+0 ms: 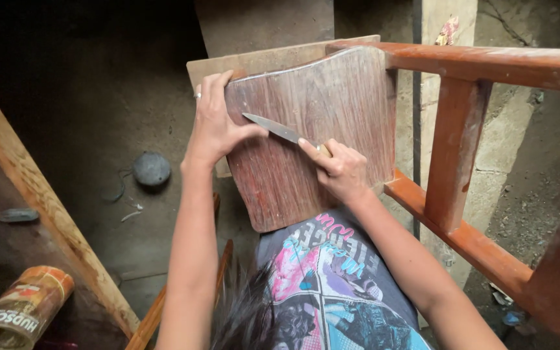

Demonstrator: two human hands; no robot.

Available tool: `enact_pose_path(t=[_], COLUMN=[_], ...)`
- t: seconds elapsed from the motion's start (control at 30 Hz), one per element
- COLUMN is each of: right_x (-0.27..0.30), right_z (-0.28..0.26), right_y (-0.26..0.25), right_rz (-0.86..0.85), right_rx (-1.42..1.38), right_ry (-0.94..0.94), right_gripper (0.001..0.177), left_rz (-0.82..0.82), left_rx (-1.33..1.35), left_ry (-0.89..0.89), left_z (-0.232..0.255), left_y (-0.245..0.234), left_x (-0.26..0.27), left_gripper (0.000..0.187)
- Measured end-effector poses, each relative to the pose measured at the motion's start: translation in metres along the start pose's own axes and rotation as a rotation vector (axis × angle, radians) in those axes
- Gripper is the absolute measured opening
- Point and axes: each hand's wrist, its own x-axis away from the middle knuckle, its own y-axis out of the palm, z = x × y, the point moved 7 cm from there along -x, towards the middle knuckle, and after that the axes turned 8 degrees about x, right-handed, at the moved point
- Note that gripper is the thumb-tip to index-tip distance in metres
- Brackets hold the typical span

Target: Scraping a wooden stool with a knife to refine the surface and joints

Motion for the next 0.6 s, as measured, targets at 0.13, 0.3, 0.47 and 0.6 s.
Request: enact_pose_path(t=[0.13,0.3,0.47,0.6], right_x=[0.001,0.001,-0.030,-0.043], right_z=[-0.002,-0.002,0.008,0.010], right_y=[0.000,0.001,0.008,-0.001], right_rz=[0.013,0.057,0.063,0.077], right_rx=[0.002,0.069,0.193,0.186], right_ry=[-0.011,-0.021,-0.022,0.003], right_gripper=[0.044,0.044,0.060,0.061], left_rz=[0.097,0.179,0.390,0.371], left_rx=[0.026,0.025,-0.167,-0.319], left_ry=[0.008,0.038,0.087,-0.228], left_z=[-0.003,-0.002,0.006,-0.009], left_y=[0.000,-0.006,-0.008,-0.014], left_x=[-0.001,-0.001,-0.014,-0.026], left_gripper=[0.090,0.086,0.054,0.051])
